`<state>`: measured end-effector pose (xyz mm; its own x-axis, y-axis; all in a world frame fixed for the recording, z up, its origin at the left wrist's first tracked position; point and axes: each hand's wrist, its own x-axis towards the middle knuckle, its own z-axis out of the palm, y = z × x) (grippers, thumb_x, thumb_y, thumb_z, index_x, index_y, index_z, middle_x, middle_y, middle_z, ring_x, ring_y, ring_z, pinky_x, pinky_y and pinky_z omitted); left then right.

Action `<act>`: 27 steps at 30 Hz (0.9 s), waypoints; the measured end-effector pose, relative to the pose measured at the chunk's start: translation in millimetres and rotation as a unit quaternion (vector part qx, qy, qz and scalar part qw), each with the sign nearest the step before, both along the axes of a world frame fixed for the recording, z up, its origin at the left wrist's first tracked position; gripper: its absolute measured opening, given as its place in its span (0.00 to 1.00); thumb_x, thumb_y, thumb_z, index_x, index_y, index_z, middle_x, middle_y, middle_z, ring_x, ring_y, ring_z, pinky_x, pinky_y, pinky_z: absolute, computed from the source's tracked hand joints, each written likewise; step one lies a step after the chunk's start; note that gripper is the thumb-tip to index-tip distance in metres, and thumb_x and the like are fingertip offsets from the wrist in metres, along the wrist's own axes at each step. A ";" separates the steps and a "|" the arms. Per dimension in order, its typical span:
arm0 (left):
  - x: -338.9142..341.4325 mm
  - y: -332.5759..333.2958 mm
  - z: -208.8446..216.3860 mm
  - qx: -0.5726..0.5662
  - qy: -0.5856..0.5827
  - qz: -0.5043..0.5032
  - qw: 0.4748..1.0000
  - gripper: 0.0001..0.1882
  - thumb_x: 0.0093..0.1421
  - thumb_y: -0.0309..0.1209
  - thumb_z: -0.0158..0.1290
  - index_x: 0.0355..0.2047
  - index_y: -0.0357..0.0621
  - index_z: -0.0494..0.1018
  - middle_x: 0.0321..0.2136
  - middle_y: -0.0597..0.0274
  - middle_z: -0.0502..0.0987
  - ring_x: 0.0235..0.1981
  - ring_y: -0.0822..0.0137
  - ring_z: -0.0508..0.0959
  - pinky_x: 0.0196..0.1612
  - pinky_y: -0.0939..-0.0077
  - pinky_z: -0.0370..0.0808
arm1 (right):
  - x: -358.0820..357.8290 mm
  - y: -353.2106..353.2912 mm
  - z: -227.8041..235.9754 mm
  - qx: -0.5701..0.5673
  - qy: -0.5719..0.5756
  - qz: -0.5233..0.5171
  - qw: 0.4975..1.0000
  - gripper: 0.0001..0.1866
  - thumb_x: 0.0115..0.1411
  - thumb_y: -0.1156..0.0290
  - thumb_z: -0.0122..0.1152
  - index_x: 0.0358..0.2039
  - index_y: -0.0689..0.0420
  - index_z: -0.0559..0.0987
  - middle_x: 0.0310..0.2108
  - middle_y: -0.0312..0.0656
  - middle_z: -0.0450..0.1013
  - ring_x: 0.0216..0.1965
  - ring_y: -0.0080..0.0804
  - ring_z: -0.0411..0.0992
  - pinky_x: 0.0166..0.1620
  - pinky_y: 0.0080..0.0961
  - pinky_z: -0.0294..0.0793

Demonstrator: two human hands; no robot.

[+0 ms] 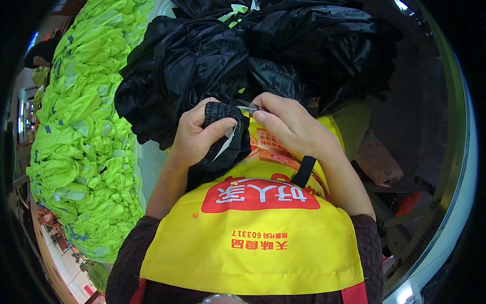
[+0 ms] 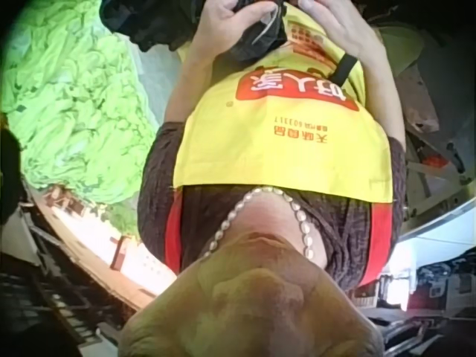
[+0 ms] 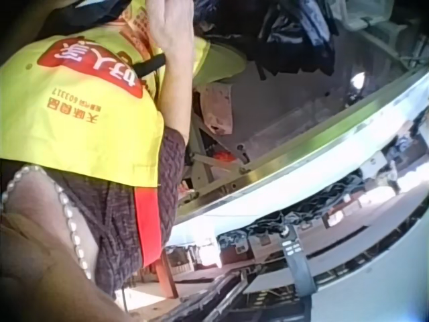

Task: The person uses a small knife to cut tags off black garments. They repeatedly pick up a garment, locate the tag, cut it off, and place the garment back in the pile.

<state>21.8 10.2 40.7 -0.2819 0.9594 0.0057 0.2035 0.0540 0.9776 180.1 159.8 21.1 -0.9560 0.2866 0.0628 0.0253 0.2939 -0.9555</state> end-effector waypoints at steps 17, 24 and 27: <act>-1.4 0.1 -6.1 0.008 0.038 -0.049 0.998 0.06 0.53 0.22 0.54 0.33 0.36 0.74 0.26 0.65 0.70 0.25 0.76 0.71 0.28 0.84 0.67 | -7.5 5.0 5.9 0.090 -0.012 0.078 0.993 0.18 0.61 0.59 0.47 0.34 0.64 0.71 0.22 0.48 0.68 0.23 0.43 0.69 0.27 0.30 0.67; 0.6 0.5 -6.1 -0.002 0.020 -0.064 0.998 0.06 0.52 0.23 0.55 0.32 0.36 0.74 0.26 0.64 0.70 0.26 0.74 0.72 0.29 0.82 0.67 | -4.1 1.9 -3.8 0.120 -0.008 0.064 0.991 0.16 0.61 0.61 0.47 0.32 0.63 0.72 0.21 0.47 0.69 0.22 0.43 0.70 0.26 0.30 0.67; 1.7 0.8 -5.3 -0.006 0.024 -0.068 0.997 0.06 0.52 0.23 0.55 0.31 0.36 0.74 0.26 0.63 0.71 0.27 0.72 0.72 0.30 0.81 0.67 | -3.4 -0.2 -4.2 0.093 -0.010 0.055 0.994 0.15 0.61 0.62 0.47 0.32 0.63 0.72 0.21 0.48 0.69 0.23 0.43 0.70 0.27 0.30 0.68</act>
<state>23.5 11.0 35.4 -0.1483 0.9889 0.0033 0.2559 0.0352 0.9661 176.7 159.6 16.9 -0.9825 0.1656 0.0850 0.0022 0.4670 -0.8843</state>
